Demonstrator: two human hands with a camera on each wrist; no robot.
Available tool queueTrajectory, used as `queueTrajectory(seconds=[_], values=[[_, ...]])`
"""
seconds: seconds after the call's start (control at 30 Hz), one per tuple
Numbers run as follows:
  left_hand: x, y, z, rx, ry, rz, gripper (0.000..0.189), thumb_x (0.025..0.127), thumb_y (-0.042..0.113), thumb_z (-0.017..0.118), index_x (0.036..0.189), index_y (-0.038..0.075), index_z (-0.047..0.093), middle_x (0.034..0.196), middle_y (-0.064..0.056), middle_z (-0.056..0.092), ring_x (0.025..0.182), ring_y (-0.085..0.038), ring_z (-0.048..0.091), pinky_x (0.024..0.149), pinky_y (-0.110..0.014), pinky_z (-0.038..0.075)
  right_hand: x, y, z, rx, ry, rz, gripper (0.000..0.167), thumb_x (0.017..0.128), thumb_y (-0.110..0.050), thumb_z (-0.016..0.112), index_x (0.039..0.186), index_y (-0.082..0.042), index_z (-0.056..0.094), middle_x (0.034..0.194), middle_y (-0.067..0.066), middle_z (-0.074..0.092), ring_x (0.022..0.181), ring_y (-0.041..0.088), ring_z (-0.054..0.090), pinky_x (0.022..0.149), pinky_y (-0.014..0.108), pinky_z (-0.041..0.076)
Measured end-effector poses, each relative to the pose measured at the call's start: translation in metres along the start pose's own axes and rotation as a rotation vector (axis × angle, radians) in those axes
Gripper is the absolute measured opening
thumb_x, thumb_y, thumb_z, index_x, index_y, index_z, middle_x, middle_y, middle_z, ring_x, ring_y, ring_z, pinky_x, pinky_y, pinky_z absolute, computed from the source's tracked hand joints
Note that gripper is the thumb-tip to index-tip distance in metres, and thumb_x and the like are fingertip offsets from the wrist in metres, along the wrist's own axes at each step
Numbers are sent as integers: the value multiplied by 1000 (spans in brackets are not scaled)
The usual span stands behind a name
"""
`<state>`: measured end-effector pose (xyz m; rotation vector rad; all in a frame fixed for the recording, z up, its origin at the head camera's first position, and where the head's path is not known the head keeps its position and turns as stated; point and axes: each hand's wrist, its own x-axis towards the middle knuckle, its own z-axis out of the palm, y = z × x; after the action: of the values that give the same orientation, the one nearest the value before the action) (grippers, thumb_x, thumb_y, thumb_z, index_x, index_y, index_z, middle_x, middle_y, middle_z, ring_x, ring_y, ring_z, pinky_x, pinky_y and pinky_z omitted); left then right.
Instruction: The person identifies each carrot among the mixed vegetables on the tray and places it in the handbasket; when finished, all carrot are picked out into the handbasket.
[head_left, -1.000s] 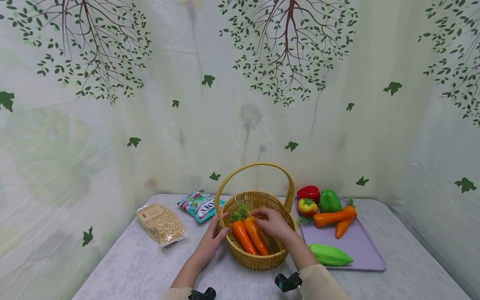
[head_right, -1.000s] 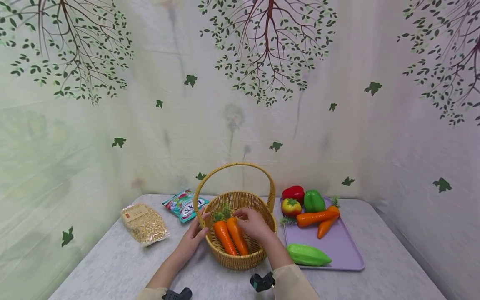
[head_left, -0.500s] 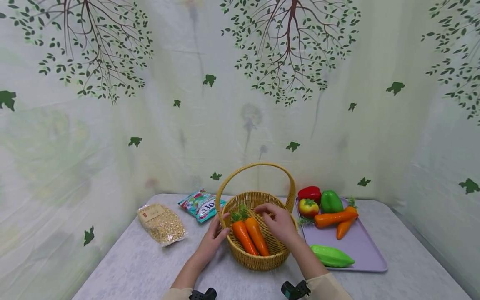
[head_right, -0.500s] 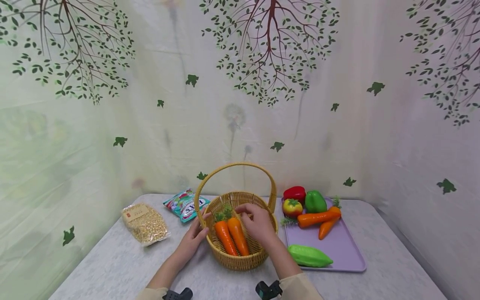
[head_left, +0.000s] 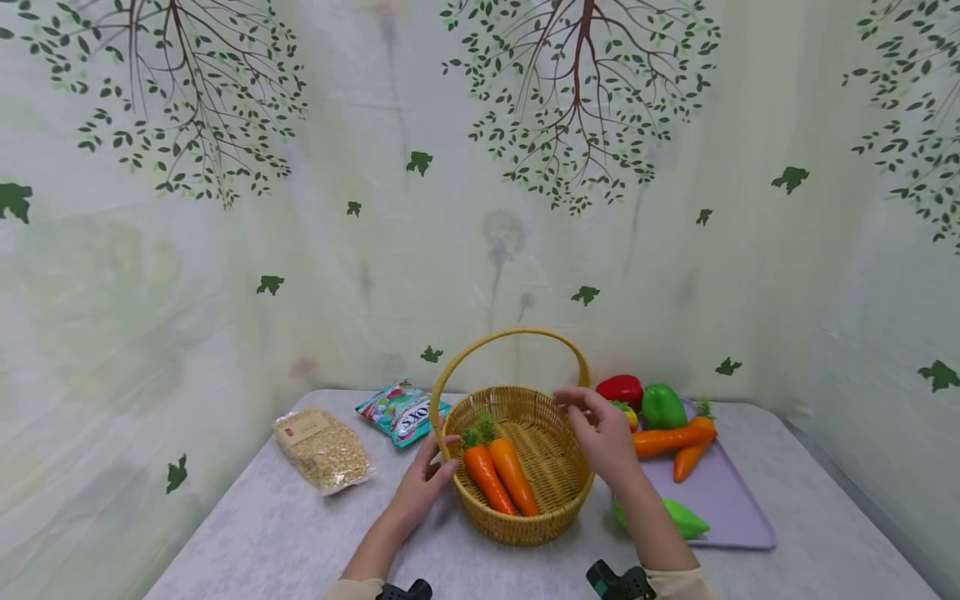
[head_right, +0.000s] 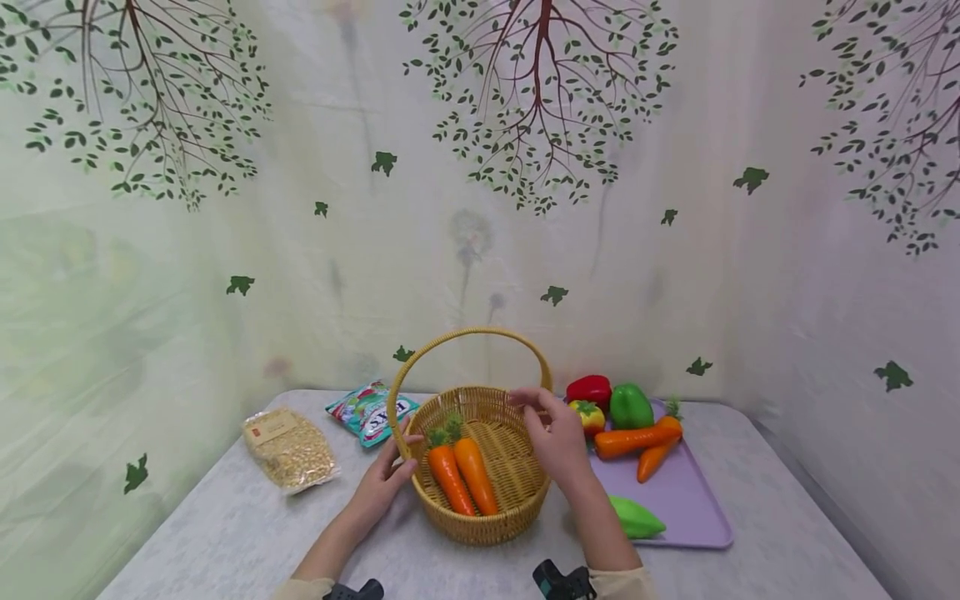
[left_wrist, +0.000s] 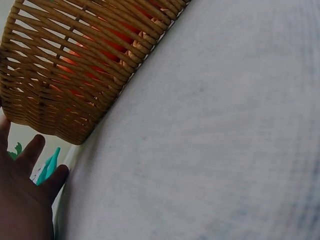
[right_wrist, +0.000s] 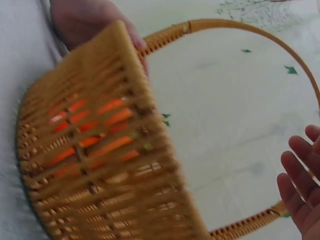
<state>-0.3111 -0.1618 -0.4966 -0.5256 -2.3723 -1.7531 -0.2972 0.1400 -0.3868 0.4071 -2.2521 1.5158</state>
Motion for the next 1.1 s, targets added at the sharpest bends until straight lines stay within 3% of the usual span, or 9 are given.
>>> queueTrajectory(seconds=[0.13, 0.27, 0.37, 0.57, 0.7, 0.9, 1.1], values=[[1, 0, 0, 24, 5, -1, 43, 102, 25, 56, 143, 14, 51, 170, 0, 14, 148, -33, 35, 109, -38, 43, 5, 10, -20, 4, 38, 54, 25, 102, -11, 53, 122, -16, 67, 118, 5, 71, 105, 26, 64, 83, 21, 52], [2, 1, -1, 35, 2, 25, 44, 103, 25, 55, 144, 14, 49, 170, -2, 13, 149, -34, 33, 112, -53, 40, 10, 23, -37, 7, 68, 144, 27, 102, -15, 53, 127, -18, 64, 121, 8, 67, 103, 20, 63, 79, 21, 53], [2, 1, -1, 33, 0, 33, 44, 103, 26, 55, 145, 14, 48, 170, -4, 13, 149, -35, 33, 112, -56, 38, 11, 32, -48, 13, 88, 212, 29, 102, -16, 52, 131, -18, 61, 127, 7, 63, 104, 17, 62, 80, 22, 54], [0, -1, 1, 22, 3, 45, 44, 103, 24, 55, 144, 14, 48, 170, -5, 13, 148, -38, 34, 112, -59, 36, 10, 49, -69, -5, 110, 328, 38, 103, -17, 48, 141, -16, 52, 145, 7, 52, 118, 27, 58, 79, 17, 52], [0, -1, 2, 7, 5, 45, 43, 102, 23, 55, 144, 12, 48, 170, -6, 14, 147, -38, 35, 112, -60, 35, 8, 61, -80, -53, 105, 383, 43, 102, -18, 48, 145, -16, 49, 151, 9, 47, 122, 31, 56, 81, 23, 54], [0, 1, 2, 9, 3, 42, 43, 102, 22, 55, 144, 10, 48, 169, -7, 14, 146, -37, 37, 112, -56, 37, 4, 76, -92, -142, 58, 404, 47, 103, -24, 50, 148, -14, 45, 155, 11, 43, 129, 34, 50, 92, 30, 49], [1, 1, 1, 8, 8, 47, 43, 102, 21, 55, 143, 10, 49, 169, -6, 16, 145, -35, 39, 110, -34, 41, 0, 89, -101, -207, -13, 437, 49, 103, -23, 50, 150, -11, 42, 155, 20, 38, 126, 40, 50, 93, 40, 50]])
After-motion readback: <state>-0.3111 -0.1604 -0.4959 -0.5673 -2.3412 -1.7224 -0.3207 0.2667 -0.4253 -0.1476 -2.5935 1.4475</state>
